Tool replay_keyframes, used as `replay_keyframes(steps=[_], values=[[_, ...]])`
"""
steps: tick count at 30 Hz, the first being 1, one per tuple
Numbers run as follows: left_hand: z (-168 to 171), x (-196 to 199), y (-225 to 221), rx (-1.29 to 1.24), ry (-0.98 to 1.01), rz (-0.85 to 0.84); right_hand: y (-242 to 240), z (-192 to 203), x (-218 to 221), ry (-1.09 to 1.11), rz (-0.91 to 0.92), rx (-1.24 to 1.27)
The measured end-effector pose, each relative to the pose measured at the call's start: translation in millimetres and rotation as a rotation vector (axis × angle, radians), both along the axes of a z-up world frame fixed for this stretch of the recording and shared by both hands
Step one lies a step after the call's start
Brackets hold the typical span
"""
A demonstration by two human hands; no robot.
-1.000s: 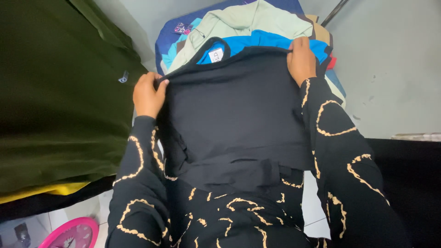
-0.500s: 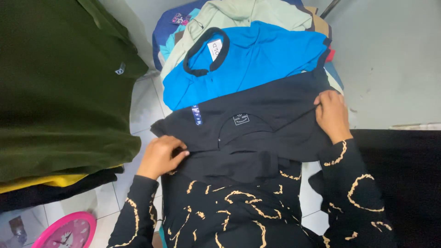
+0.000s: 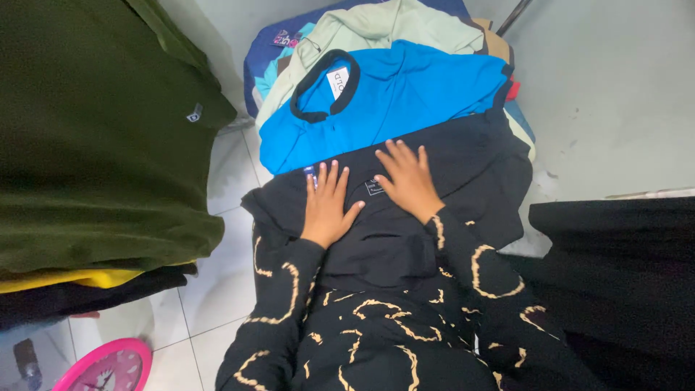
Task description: Putting a t-shirt on a hanger and hanging it on a clothing rack.
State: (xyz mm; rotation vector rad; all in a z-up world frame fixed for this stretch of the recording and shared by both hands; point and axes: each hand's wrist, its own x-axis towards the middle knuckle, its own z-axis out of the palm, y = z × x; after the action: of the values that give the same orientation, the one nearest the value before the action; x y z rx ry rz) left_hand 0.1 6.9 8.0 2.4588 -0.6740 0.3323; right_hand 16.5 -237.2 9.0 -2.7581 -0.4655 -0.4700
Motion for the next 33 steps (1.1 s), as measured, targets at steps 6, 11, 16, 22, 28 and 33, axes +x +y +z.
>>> replay_keyframes(steps=[6,11,16,22,28,33], values=[[-14,-5,-3,0.072,0.043,-0.005,2,-18,-6,0.150,-0.031,-0.007],[-15,-4,-1,0.086,0.024,-0.002,-10,-11,-1,0.186,-0.085,-0.039],[-16,-5,2,0.138,0.023,0.015,-56,-5,5,0.291,-0.308,-0.107],[-6,-3,33,0.114,0.049,0.193,-74,-23,4,0.249,-0.358,-0.034],[-23,-3,34,0.073,0.146,0.319,-31,-24,2,0.271,-0.304,-0.014],[-31,-3,33,0.023,0.141,0.331,-25,-17,2,0.275,-0.334,0.048]])
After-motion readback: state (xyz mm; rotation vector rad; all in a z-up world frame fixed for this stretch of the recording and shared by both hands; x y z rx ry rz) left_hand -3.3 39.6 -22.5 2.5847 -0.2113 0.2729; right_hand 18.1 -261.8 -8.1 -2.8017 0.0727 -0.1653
